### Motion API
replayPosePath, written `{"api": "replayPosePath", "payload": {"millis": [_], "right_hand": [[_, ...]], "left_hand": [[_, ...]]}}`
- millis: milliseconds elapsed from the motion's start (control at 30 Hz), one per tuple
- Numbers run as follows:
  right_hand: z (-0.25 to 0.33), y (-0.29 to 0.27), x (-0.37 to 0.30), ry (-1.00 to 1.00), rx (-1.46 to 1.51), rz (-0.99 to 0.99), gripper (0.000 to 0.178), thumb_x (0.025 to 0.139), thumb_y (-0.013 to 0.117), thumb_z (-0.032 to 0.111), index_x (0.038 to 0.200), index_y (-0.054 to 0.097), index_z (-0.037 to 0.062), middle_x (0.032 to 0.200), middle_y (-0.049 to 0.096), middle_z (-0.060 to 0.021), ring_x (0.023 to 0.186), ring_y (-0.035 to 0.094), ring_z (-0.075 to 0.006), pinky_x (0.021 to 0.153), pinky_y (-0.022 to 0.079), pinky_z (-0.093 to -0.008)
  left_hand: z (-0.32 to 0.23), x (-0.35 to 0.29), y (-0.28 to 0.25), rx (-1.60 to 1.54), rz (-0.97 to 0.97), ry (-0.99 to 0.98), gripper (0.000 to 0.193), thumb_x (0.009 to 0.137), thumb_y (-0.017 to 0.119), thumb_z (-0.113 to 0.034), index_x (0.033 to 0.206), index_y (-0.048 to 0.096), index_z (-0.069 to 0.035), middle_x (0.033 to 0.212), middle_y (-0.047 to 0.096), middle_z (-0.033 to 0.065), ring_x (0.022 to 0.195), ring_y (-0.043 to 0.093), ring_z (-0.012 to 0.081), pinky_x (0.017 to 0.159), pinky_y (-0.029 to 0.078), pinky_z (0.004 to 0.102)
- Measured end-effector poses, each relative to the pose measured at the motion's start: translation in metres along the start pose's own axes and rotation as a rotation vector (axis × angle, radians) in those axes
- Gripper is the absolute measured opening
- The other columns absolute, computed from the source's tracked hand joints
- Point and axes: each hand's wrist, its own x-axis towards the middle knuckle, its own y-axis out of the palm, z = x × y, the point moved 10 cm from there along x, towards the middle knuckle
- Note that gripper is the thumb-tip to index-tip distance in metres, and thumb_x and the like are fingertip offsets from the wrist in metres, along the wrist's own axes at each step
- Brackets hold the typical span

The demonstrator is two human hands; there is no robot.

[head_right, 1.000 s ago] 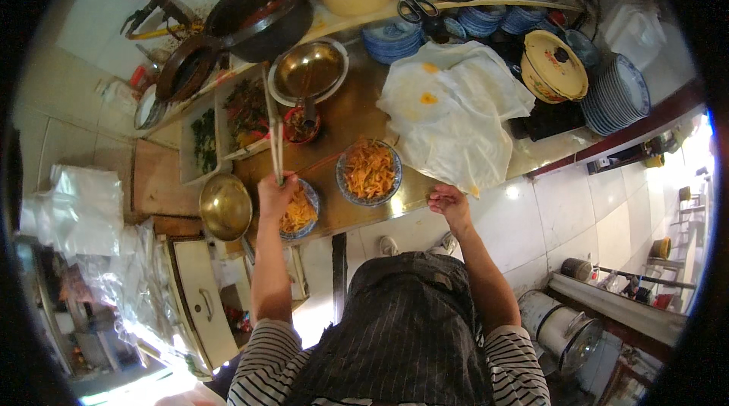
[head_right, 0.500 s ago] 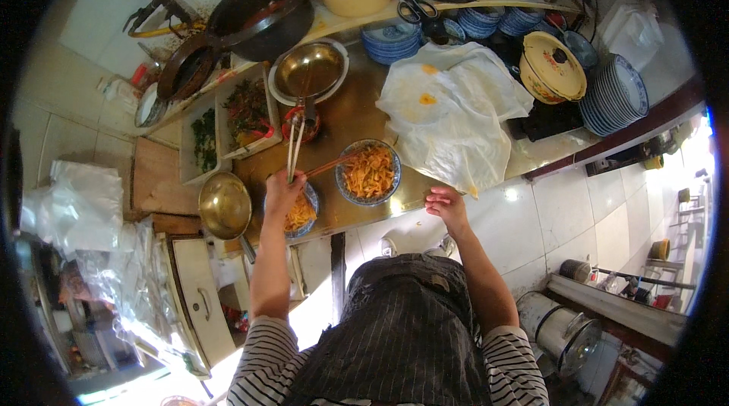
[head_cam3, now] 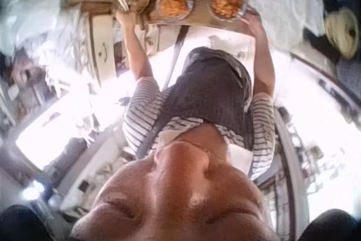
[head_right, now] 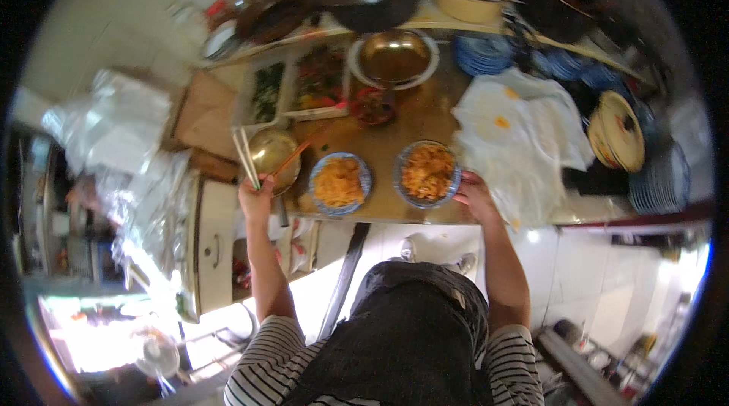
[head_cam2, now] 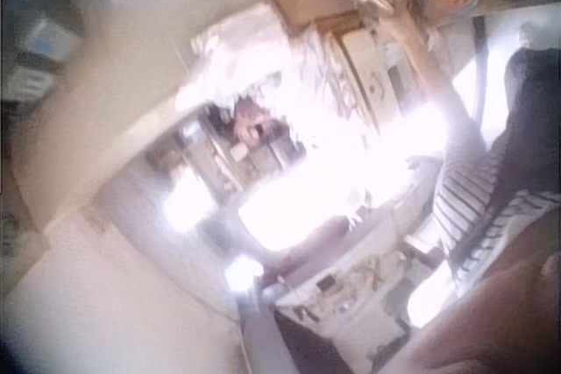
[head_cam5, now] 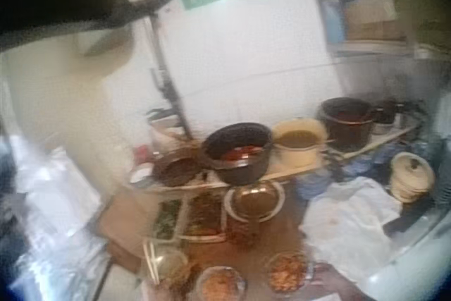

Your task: The person prepares a noodle dish by adding shredded vegetables and a red sauce to a metal bowl. They mix the ingredients thoroughly with chopsticks and then transfer the mixture into two separate serving bowls.

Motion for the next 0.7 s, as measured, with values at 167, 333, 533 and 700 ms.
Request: {"api": "replayPosePath", "payload": {"millis": [167,333,533,700], "right_hand": [[-0.012,0.013,0.019,0.203,0.01,0.112,0.036,0.085,0.046,0.003,0.12,0.049,0.009,0.105,0.061,-0.0065,0.093,0.061,-0.0196,0.077,0.053,-0.0387],[-0.012,0.017,0.024,0.217,0.024,0.173,0.051,0.083,0.039,-0.004,0.132,0.039,0.0099,0.117,0.056,-0.01,0.1,0.059,-0.0238,0.079,0.054,-0.0405],[-0.006,0.031,0.016,0.189,0.154,0.315,0.059,0.082,0.04,-0.007,0.137,0.03,0.0106,0.126,0.049,-0.0125,0.106,0.056,-0.0267,0.078,0.055,-0.0399],[-0.017,0.023,0.023,0.216,0.118,0.22,0.061,0.081,0.042,-0.008,0.138,0.03,0.0116,0.125,0.049,-0.0118,0.106,0.056,-0.0266,0.079,0.055,-0.0389]], "left_hand": [[0.118,0.009,-0.116,0.203,-0.385,0.022,0.022,0.079,0.062,-0.017,0.073,0.056,0.003,0.058,0.056,0.0122,0.05,0.054,0.0212,0.047,0.043,0.0342],[0.147,0.021,-0.105,0.541,-0.535,-0.027,0.022,0.074,0.067,-0.022,0.08,0.062,-0.002,0.073,0.065,0.0146,0.068,0.063,0.0277,0.062,0.049,0.0388],[0.134,0.03,-0.079,0.551,-0.415,-0.13,0.027,0.072,0.067,-0.024,0.08,0.061,0.001,0.078,0.062,0.0194,0.075,0.061,0.0335,0.067,0.049,0.0409],[0.171,0.028,-0.097,0.698,-0.505,0.017,0.031,0.074,0.065,-0.03,0.087,0.062,-0.002,0.079,0.063,0.0209,0.076,0.06,0.0383,0.065,0.046,0.0477]]}}
